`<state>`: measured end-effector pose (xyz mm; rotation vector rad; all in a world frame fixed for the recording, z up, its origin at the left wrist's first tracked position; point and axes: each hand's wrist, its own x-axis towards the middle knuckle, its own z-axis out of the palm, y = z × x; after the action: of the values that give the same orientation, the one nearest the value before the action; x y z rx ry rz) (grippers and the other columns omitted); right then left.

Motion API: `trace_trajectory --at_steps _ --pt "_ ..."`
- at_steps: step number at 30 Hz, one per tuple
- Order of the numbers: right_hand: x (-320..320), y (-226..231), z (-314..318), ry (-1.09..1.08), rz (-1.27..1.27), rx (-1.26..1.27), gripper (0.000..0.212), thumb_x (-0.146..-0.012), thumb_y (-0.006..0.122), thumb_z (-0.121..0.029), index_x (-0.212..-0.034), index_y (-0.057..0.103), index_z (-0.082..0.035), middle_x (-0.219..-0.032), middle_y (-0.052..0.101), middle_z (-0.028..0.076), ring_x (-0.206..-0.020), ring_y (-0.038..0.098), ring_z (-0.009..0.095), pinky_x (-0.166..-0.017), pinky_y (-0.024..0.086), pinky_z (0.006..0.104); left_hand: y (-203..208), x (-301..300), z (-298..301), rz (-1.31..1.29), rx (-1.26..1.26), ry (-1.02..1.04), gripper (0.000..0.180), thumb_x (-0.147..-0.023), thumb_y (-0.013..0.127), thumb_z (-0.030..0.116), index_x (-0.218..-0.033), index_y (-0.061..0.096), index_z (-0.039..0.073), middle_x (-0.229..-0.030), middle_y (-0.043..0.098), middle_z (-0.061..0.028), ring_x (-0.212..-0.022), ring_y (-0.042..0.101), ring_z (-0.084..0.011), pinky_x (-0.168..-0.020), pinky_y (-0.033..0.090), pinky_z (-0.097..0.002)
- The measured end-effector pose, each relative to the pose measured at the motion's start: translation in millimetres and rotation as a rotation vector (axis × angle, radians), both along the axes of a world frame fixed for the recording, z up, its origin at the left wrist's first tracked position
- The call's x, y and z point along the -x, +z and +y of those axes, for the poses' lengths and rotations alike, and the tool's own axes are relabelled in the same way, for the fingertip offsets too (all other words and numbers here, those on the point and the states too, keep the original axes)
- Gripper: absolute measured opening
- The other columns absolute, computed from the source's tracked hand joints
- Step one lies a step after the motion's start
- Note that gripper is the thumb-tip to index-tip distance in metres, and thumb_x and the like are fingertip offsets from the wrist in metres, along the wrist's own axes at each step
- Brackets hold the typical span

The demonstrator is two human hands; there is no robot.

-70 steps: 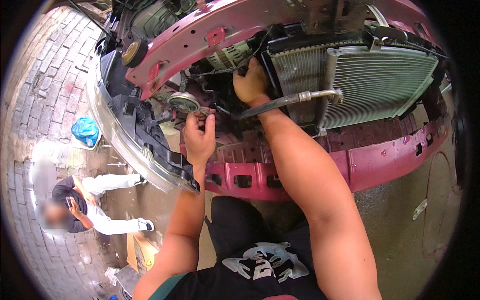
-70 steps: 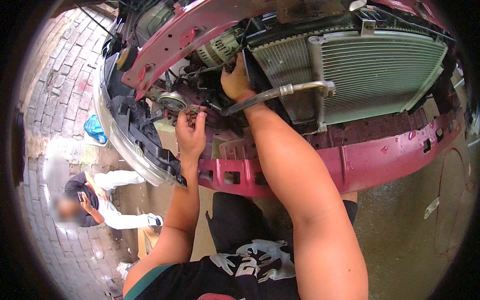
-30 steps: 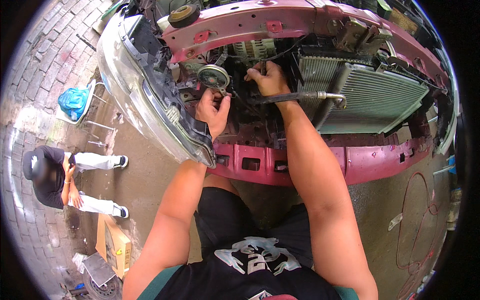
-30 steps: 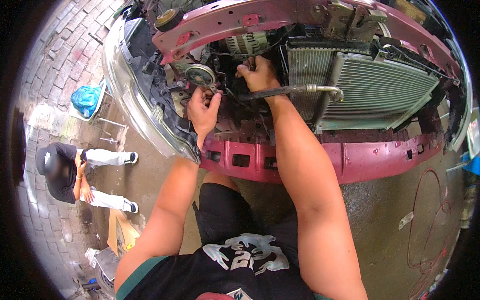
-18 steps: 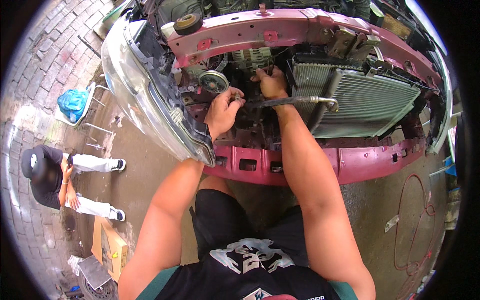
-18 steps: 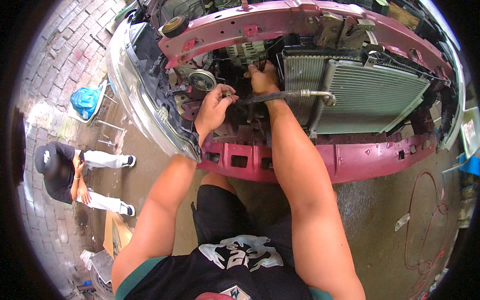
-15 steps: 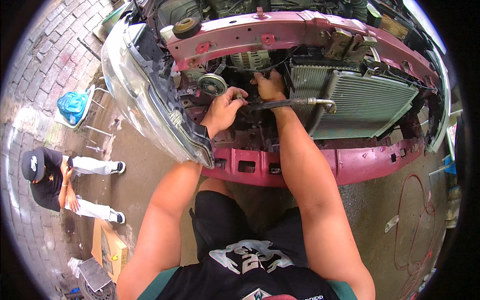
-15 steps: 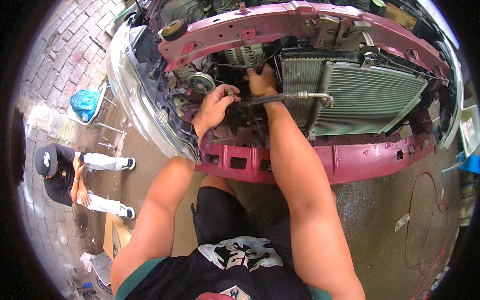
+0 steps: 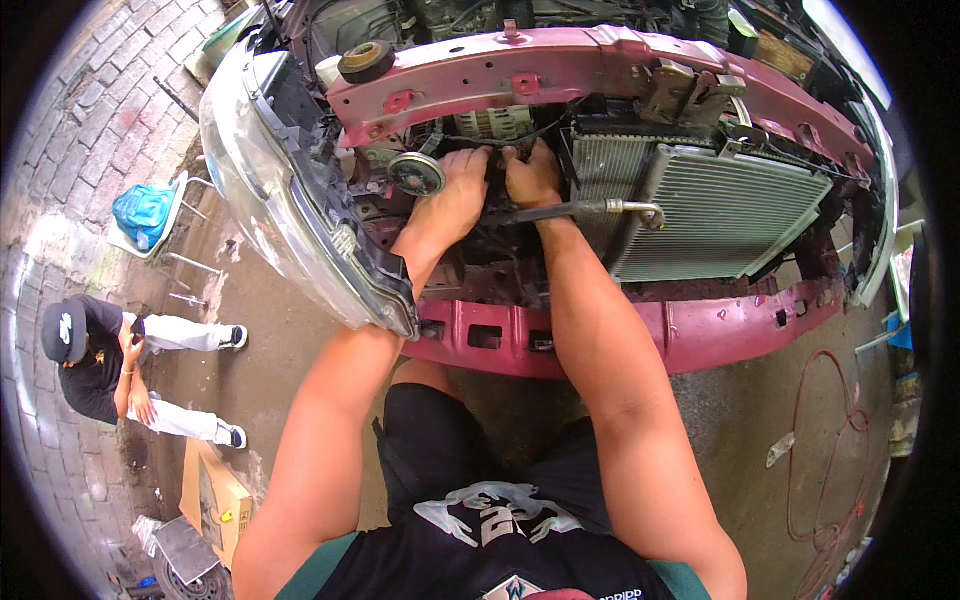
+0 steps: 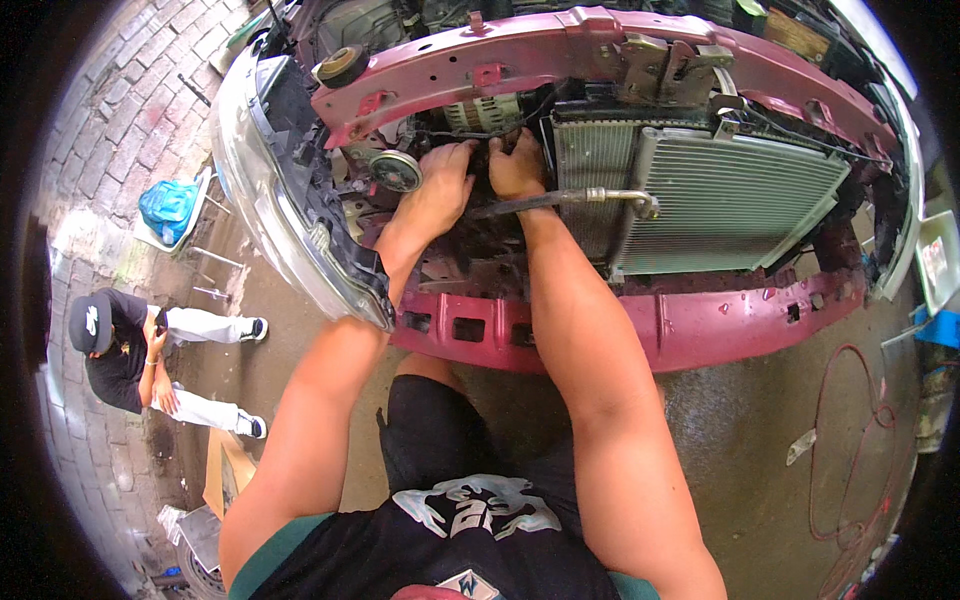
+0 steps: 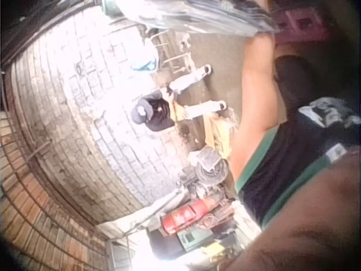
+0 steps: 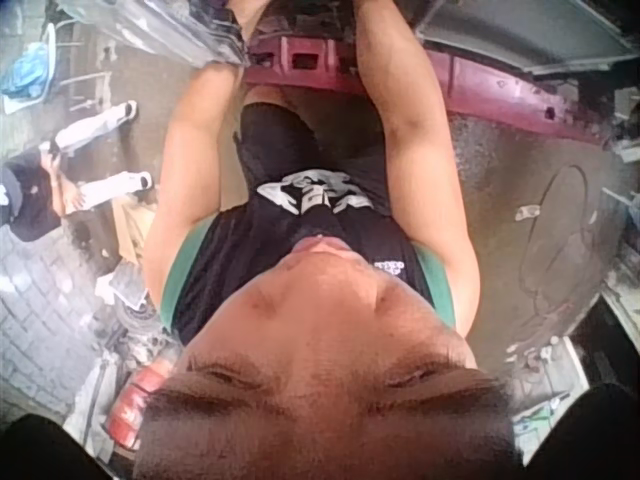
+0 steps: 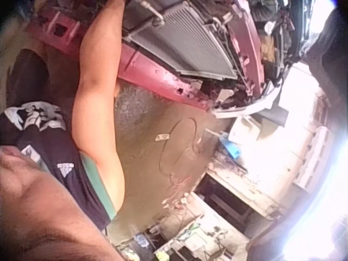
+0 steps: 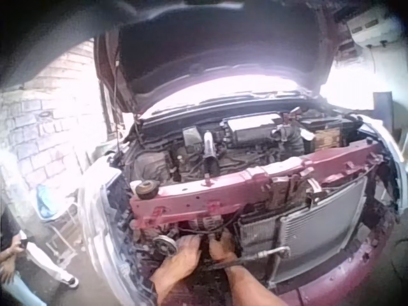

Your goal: The person works on the engine of a pink car with the hood open, using pliers to manipulate wires and components near the radiator. They then step back and use the pliers to strip the insulation from a red wire.

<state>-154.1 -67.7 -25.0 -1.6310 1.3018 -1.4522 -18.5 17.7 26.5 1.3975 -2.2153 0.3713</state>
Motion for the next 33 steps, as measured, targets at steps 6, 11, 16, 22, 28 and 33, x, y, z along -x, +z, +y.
trace_trajectory --at_steps 6,11,16,22,28,33 --pt "-7 -6 -7 0.013 -0.063 -0.03 0.019 -0.088 0.064 -0.017 -0.097 0.062 0.0 -0.079 0.071 0.013 -0.081 0.069 0.031 -0.077 0.05 0.0422 -27 -5 -35 -0.314 -0.281 0.227 0.021 -0.085 0.054 0.014 -0.098 0.07 0.008 -0.089 0.072 -0.0148 -0.088 0.068 -0.0305 -0.09 0.046 -0.0522" --pt "-6 -10 -7 -0.076 0.093 -0.03 0.022 -0.088 0.064 -0.018 -0.101 0.061 0.0 -0.084 0.071 0.014 -0.086 0.069 0.033 -0.08 0.05 0.0426 -31 1 -42 -0.406 -0.156 0.298 0.019 -0.085 0.054 0.016 -0.081 0.072 0.011 -0.081 0.072 -0.0128 -0.079 0.071 -0.0331 -0.076 0.052 -0.0473" --pt "-2 5 5 -0.04 0.131 -0.156 0.042 -0.089 0.065 -0.025 -0.118 0.053 0.004 -0.113 0.063 0.024 -0.112 0.058 0.042 -0.095 0.046 0.049 -21 3 -40 -0.225 -0.213 0.304 0.021 -0.087 0.052 0.014 -0.084 0.072 0.008 -0.084 0.071 -0.0189 -0.078 0.071 -0.0368 -0.067 0.056 -0.0463" --pt "2 3 7 -0.005 0.291 -0.375 0.06 -0.097 0.053 -0.031 -0.139 0.034 0.007 -0.136 0.05 0.029 -0.128 0.048 0.044 -0.107 0.039 0.0491 -10 9 -45 0.03 -0.25 0.327 0.021 -0.091 0.048 0.011 -0.098 0.067 0.003 -0.091 0.068 -0.0284 -0.089 0.068 -0.0449 -0.076 0.055 -0.0535" --pt "5 11 14 0.1 0.22 -0.42 0.067 -0.099 0.049 -0.037 -0.147 0.025 0.002 -0.146 0.042 0.028 -0.134 0.042 0.044 -0.112 0.035 0.0483 -9 -1 -50 0.079 -0.308 0.289 0.028 -0.088 0.048 0.006 -0.109 0.067 0.005 -0.098 0.067 -0.028 -0.097 0.064 -0.0459 -0.082 0.051 -0.054" --pt "5 11 20 0.078 0.137 -0.234 0.053 -0.082 0.07 -0.019 -0.127 0.049 -0.003 -0.125 0.06 0.023 -0.122 0.055 0.04 -0.101 0.043 0.0442 -10 -2 -51 0.047 -0.281 0.257 0.026 -0.086 0.054 0.008 -0.109 0.067 0.005 -0.099 0.068 -0.0258 -0.097 0.063 -0.0448 -0.083 0.05 -0.0524"
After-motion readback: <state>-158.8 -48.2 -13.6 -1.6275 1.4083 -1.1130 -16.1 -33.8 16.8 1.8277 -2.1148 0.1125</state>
